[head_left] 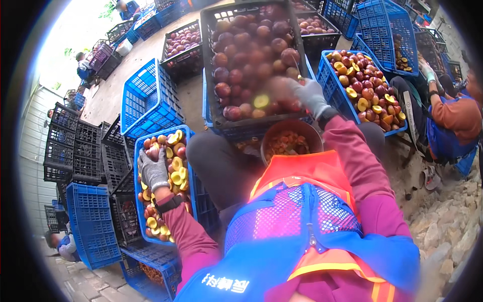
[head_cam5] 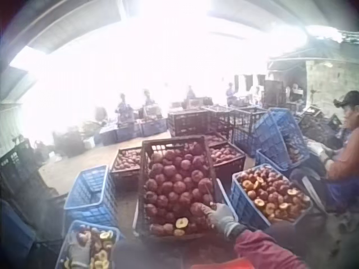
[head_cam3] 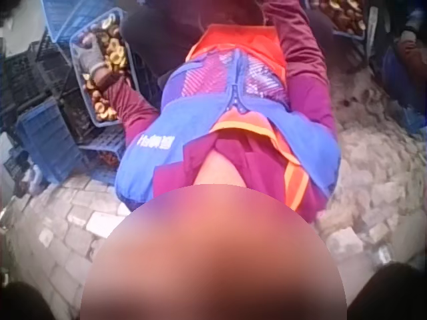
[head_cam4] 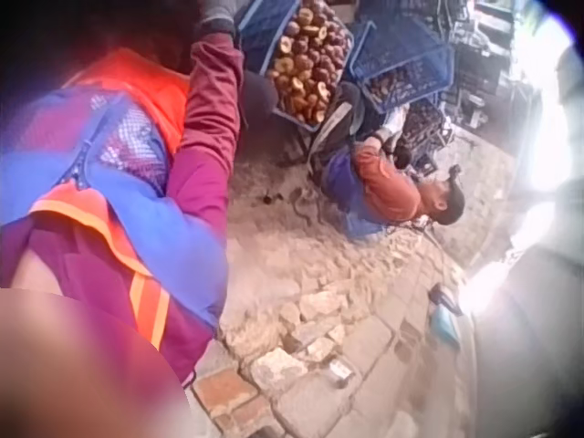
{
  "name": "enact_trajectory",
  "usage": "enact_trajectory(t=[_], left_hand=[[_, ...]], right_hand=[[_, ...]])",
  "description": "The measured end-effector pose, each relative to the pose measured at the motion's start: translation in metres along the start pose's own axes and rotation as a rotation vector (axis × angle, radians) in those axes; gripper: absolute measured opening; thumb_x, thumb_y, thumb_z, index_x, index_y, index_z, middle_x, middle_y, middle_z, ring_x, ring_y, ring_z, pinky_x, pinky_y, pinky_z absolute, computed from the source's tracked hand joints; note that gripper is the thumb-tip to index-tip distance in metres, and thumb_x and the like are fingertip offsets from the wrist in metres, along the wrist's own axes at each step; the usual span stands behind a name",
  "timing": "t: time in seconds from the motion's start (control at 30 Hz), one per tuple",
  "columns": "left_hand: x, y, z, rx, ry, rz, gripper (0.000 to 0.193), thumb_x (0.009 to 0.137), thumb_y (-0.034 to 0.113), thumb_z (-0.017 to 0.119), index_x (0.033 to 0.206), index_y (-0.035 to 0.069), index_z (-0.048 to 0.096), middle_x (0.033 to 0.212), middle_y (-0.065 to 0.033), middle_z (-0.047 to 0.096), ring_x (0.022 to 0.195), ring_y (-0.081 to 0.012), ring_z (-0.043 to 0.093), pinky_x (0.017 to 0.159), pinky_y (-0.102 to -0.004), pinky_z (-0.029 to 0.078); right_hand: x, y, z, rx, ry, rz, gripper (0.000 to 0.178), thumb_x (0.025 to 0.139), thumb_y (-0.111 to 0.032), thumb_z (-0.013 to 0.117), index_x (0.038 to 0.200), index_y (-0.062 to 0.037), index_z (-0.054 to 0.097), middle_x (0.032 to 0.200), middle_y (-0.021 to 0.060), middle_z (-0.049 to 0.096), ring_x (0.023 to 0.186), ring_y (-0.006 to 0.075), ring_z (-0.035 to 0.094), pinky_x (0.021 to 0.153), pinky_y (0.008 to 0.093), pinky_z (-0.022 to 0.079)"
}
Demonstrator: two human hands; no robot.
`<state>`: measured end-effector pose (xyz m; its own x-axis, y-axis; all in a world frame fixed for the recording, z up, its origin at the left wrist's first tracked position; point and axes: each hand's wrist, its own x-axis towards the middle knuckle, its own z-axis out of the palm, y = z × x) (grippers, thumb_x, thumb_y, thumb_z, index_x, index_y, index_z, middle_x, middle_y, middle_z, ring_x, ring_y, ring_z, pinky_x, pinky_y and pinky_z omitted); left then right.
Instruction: Peeling and pitting plums and placing them in a bucket.
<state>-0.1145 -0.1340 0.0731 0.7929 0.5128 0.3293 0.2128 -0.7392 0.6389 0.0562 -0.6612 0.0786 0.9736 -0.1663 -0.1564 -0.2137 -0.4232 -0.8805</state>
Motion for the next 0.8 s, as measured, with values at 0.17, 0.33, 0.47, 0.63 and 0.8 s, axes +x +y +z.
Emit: enact_trajectory(t=[0.17,0.33,0.47,0.63,0.8], left_hand=[[0.011,0.094,0.093,0.155,-0.187,0.217,0.077,0.093,0.045,0.082,0.151,0.001,0.057,0.138,-0.0267,0.068,0.126,-0.041,0.068,0.107,-0.049,0.054],[0.012,0.177,0.228,0.591,-0.693,0.143,0.063,0.094,0.046,0.077,0.143,0.007,0.068,0.135,-0.0238,0.073,0.125,-0.0402,0.072,0.104,-0.0497,0.057],[0.008,0.175,0.236,0.064,-0.746,0.079,0.054,0.097,0.046,0.074,0.131,0.005,0.076,0.126,-0.0243,0.076,0.118,-0.0354,0.075,0.101,-0.0462,0.059],[-0.058,0.225,0.162,-1.602,-0.897,-0.534,0.041,0.11,0.038,0.062,0.14,0.011,0.067,0.124,-0.0149,0.076,0.118,-0.0323,0.072,0.103,-0.0461,0.058],[-0.113,0.271,0.104,-1.857,-1.144,-0.655,0.043,0.108,0.046,0.065,0.133,0.012,0.068,0.117,-0.0088,0.074,0.111,-0.0261,0.071,0.098,-0.0421,0.057]], right_hand=[[-0.053,0.038,0.024,0.27,-0.378,0.05,0.032,0.106,-0.03,0.072,0.116,-0.0005,0.071,0.078,0.0054,0.068,0.049,0.0134,0.059,0.045,0.0295,0.047],[-0.123,0.025,0.033,0.325,-0.545,0.099,0.027,0.111,-0.028,0.065,0.123,-0.0039,0.068,0.083,0.0021,0.065,0.056,0.0104,0.06,0.05,0.0273,0.049],[-0.135,0.014,0.004,0.452,-0.456,-0.013,0.028,0.114,-0.027,0.061,0.132,-0.0063,0.067,0.086,0.0026,0.066,0.056,0.0105,0.063,0.049,0.0257,0.049],[-0.133,-0.014,-0.01,0.594,-0.335,-0.142,0.038,0.115,-0.026,0.058,0.148,-0.0071,0.062,0.083,0.0039,0.068,0.051,0.0088,0.061,0.045,0.0227,0.046],[-0.135,-0.024,0.018,0.495,-0.234,-0.452,0.044,0.117,-0.024,0.053,0.157,-0.0049,0.056,0.084,-0.0002,0.068,0.06,0.0041,0.057,0.055,0.0216,0.047]])
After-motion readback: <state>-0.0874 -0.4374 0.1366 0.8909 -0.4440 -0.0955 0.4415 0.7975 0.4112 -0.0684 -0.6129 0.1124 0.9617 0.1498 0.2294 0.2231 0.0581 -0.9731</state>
